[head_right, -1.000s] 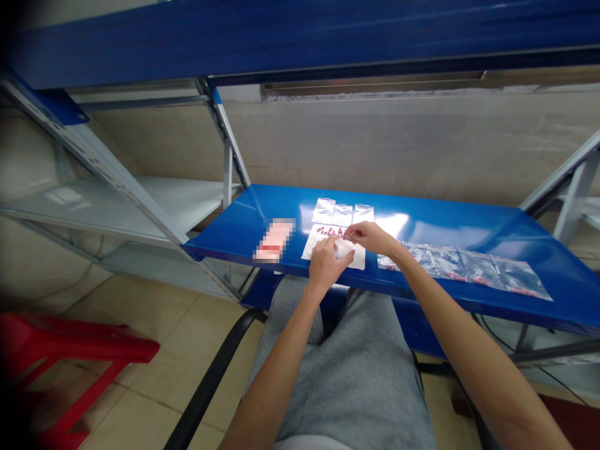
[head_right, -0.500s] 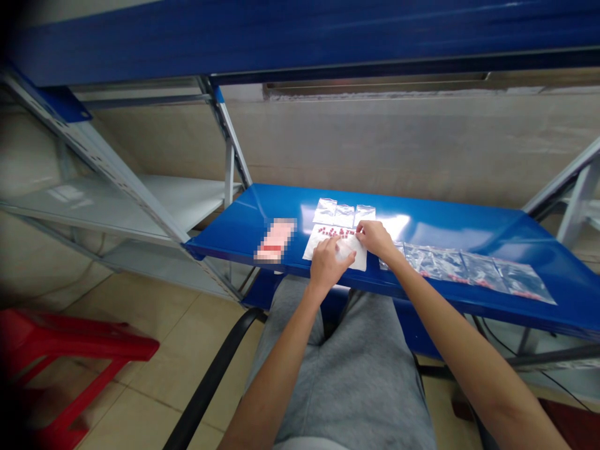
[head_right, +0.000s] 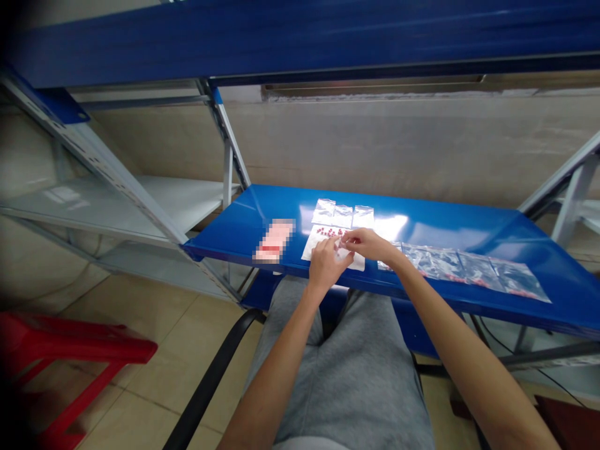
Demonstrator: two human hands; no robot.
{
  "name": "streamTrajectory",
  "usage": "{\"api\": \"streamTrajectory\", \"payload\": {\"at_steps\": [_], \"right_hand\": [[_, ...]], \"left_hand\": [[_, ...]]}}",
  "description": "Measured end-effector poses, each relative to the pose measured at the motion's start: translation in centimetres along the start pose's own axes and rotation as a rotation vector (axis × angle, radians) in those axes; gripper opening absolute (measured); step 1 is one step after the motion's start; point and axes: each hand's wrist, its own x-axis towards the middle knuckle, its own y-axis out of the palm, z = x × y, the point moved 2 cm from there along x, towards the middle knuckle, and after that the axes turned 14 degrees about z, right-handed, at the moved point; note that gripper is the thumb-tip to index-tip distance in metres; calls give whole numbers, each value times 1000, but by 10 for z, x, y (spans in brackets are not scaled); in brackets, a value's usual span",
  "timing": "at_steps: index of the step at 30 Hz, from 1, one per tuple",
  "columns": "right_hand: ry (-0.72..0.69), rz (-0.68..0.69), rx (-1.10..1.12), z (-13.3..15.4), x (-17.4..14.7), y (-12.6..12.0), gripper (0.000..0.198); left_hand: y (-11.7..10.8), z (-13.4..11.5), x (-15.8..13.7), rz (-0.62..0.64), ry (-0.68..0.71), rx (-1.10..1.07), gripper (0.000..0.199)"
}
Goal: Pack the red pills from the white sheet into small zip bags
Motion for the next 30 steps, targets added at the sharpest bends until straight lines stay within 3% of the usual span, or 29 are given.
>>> {"api": "streamTrajectory", "payload": {"at_steps": [10,19,24,30], "right_hand": [[51,-50,76,21,-21,18,41],[118,-243,65,29,-30,21,33],[18,-302,224,55,-43,15,28],[-20,-392,325,81,-54,11,22]], "left_hand": [[-2,0,-1,-4,7,-21,44],[-17,-12,-9,-35,19,-72,56],[-45,-24,-19,-61,56,-289,52],[-75,-15,-23,-18,-11,-681,19]]}}
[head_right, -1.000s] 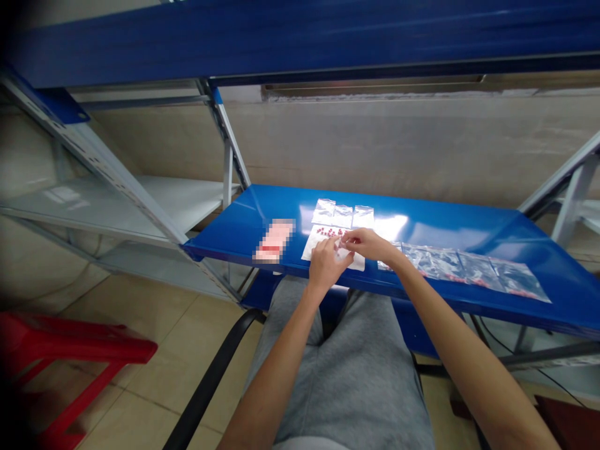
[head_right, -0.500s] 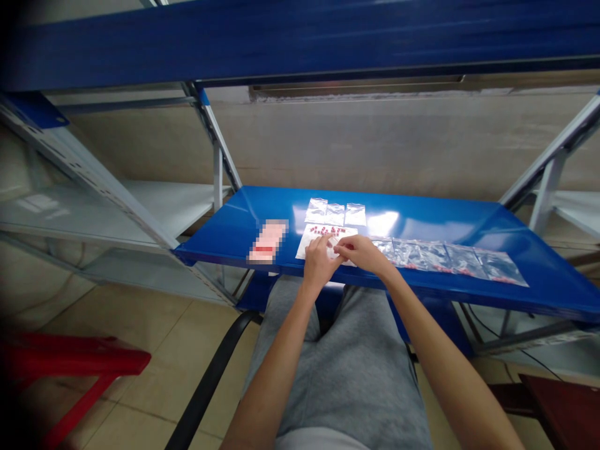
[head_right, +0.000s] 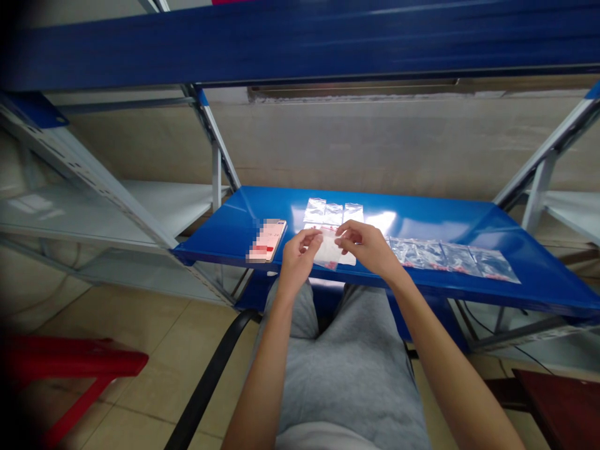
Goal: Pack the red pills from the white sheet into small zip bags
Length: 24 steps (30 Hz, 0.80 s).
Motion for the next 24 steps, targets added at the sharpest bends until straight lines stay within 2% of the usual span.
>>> {"api": "streamTrajectory", "payload": {"at_steps": [5,9,13,17,20,24], "right_hand": [[-2,4,46,11,-9,0,36],[10,0,68,15,-14,-2,34],[23,-12,30,19,-16,-4,37],[-4,-17,-11,24,-17,-5,34],[2,-14,-14,25,-17,-5,30],[7,-14,-2,21,-18,-5,24]], "left_hand": [[-12,5,-5,0,13,-144,24],[-14,1,-8,8,22,-202,27],[-12,-7,-10,43,27,-150,50],[-4,-10,-13,147,12,-119,72],[2,-10,-14,212,13,-114,72],[5,-10,-14,193,34,-120,61]]}}
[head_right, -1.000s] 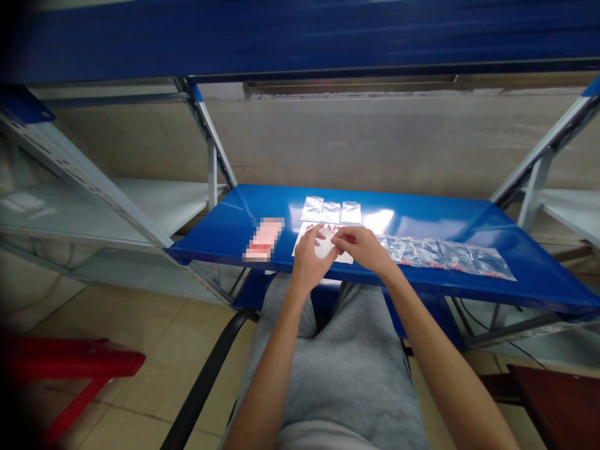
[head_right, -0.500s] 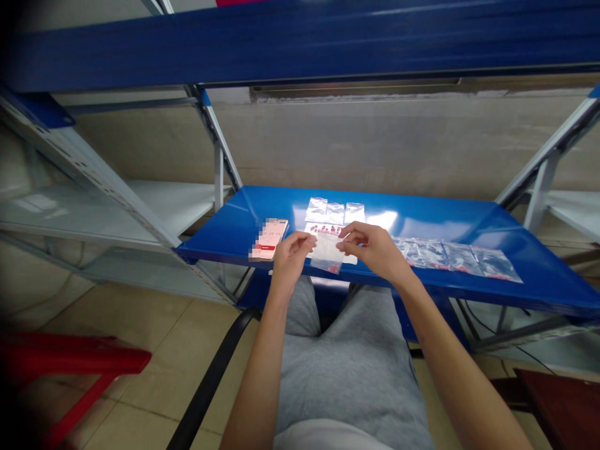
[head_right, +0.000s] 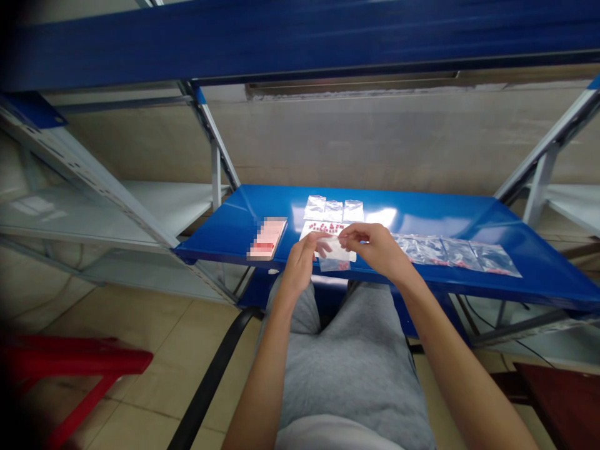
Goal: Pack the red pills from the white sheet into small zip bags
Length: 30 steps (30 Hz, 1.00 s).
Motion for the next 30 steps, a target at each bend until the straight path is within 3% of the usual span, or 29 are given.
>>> {"api": "streamTrajectory", "payload": {"at_steps": [10,19,23,30], "right_hand": [[1,-52,16,-7,-1,-2,23],[81,24,109,3,-5,8,73],[76,39,60,3,-5,10,63],[-22,40,-47,-7,-1,6,23]], "left_hand": [[1,-4,1,-40,28,56,25],[-1,1,4,-164,37,-101,19],[-1,5,5,-145,23,-136,19],[-1,7,5,-110,-7,-120,24]]}}
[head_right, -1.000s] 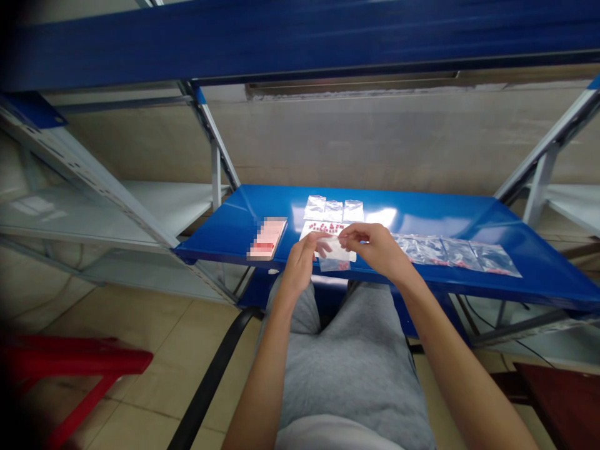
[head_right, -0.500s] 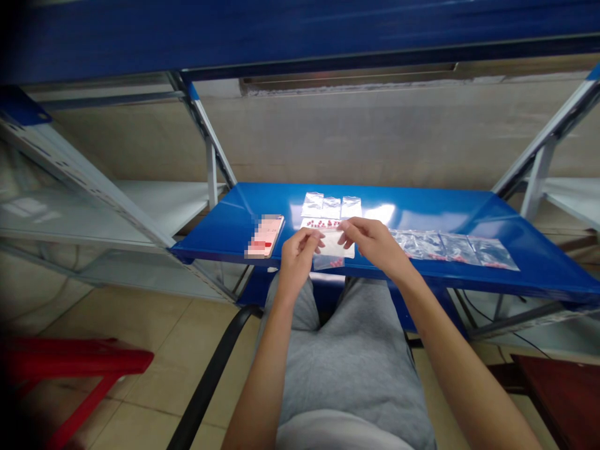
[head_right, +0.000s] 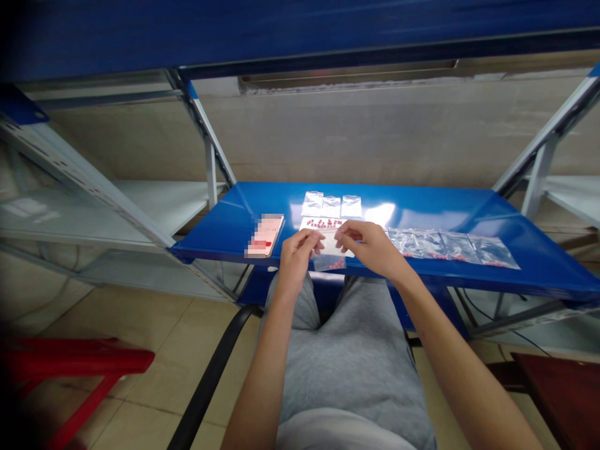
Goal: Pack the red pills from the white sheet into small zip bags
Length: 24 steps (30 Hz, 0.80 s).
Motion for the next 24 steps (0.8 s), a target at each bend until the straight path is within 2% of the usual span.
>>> {"api": "streamTrajectory", "payload": {"at_steps": [7,13,17,21,24], "right_hand": [[37,-62,99,7,-1,-2,34],[34,-86,87,11,-2,-3,30],[-5,-30,47,8,-2,-3,24],[22,69,74,5,-2,-1,21],[15,92,71,5,-2,3,23]], "left_hand": [[-4,1,-1,16,-39,22,27],[-2,4,1,45,-6,-37,24],[-2,6,1,12,-7,-42,24],[-3,6,0,19,-19,-22,23],[-4,4,0,17,-9,-1,23]]}}
